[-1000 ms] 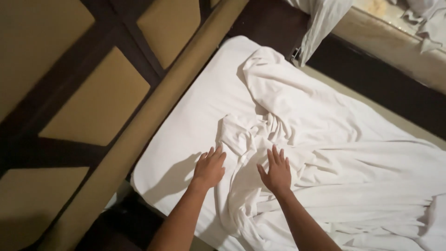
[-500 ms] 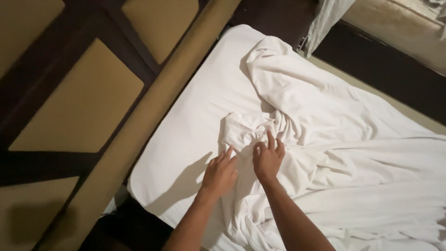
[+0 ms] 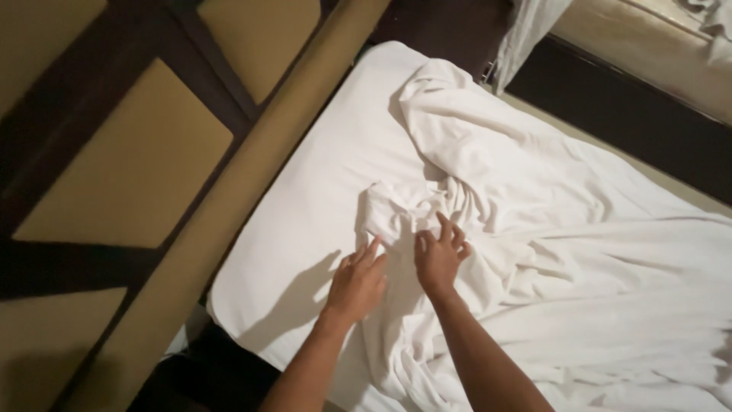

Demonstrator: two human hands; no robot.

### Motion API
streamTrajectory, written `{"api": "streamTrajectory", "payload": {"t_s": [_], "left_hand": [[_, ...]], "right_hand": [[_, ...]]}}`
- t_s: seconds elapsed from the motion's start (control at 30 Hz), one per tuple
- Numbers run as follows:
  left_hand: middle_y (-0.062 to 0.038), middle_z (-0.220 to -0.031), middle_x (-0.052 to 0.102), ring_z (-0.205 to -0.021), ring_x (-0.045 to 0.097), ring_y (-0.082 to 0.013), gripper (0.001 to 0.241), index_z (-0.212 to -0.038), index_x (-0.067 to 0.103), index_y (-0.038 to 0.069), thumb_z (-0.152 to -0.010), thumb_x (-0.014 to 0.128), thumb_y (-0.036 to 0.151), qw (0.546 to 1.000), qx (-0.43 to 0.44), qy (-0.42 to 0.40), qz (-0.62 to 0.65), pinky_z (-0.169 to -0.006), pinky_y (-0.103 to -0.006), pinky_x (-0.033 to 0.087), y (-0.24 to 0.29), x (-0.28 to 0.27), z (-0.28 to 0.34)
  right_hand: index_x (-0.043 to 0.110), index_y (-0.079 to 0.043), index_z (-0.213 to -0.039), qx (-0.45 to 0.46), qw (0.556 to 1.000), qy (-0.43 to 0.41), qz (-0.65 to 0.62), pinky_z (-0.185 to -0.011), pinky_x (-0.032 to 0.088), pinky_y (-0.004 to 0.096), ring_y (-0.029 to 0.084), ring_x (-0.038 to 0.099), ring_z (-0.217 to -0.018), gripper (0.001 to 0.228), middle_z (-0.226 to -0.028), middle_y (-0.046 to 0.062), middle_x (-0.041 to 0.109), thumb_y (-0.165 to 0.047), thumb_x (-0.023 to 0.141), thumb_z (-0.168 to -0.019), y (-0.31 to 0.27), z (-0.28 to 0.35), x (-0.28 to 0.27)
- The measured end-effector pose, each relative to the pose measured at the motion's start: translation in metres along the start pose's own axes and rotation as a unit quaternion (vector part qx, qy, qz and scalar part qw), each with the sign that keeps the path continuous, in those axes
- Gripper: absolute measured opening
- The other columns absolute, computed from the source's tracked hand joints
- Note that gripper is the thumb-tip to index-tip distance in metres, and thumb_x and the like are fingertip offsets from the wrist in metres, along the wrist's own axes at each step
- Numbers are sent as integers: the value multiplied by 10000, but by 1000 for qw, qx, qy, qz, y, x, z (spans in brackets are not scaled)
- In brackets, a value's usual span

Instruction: The person spreads a white sheet over a mattress, smoothing it out and tucking the edges under the mattress. They work along the sides and corners of the bed to secure the sheet in place.

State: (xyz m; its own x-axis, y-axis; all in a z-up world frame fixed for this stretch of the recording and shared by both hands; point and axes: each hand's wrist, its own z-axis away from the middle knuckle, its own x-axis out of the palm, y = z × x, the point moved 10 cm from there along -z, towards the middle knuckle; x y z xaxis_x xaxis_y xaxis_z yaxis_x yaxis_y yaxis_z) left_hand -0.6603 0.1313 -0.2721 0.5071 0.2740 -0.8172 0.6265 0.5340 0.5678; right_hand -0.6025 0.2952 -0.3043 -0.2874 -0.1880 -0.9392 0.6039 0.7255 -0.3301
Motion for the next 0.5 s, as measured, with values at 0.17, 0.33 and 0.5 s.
{"api": "streamTrajectory", "payload": {"t_s": [0.17, 0.33, 0.5], "left_hand": [[-188, -1569, 424, -1420, 433, -388, 534, -1361, 588, 37, -847, 714, 107, 999, 18, 46, -9, -1092, -522, 372, 10, -18, 3], [-190, -1550, 442, -1404, 448, -395, 581, -1464, 585, 139, -895, 660, 51, 994, 60, 84, -48, -1074, -506, 399, 39, -49, 11], [-159, -1521, 495, -1410, 442, -374, 316, -1176, 762, 141, -872, 698, 81, 995, 94, 37, -5, -1081, -494, 395, 63, -65, 28]], "right_hand": [[790, -192, -920, -83, 993, 62, -52, -1079, 271, 535, 328, 454, -1334, 97, -1482, 35, 541, -209, 775, -826, -38, 37, -48], [795, -192, -933, -127, 986, 67, -87, -1038, 289, 497, 331, 491, -1296, 164, -1436, 62, 586, -162, 788, -773, -69, 84, -105], [787, -182, -912, -150, 977, 85, -129, -1035, 300, 499, 310, 507, -1254, 164, -1392, 56, 598, -146, 808, -754, -87, 117, -162]]}}
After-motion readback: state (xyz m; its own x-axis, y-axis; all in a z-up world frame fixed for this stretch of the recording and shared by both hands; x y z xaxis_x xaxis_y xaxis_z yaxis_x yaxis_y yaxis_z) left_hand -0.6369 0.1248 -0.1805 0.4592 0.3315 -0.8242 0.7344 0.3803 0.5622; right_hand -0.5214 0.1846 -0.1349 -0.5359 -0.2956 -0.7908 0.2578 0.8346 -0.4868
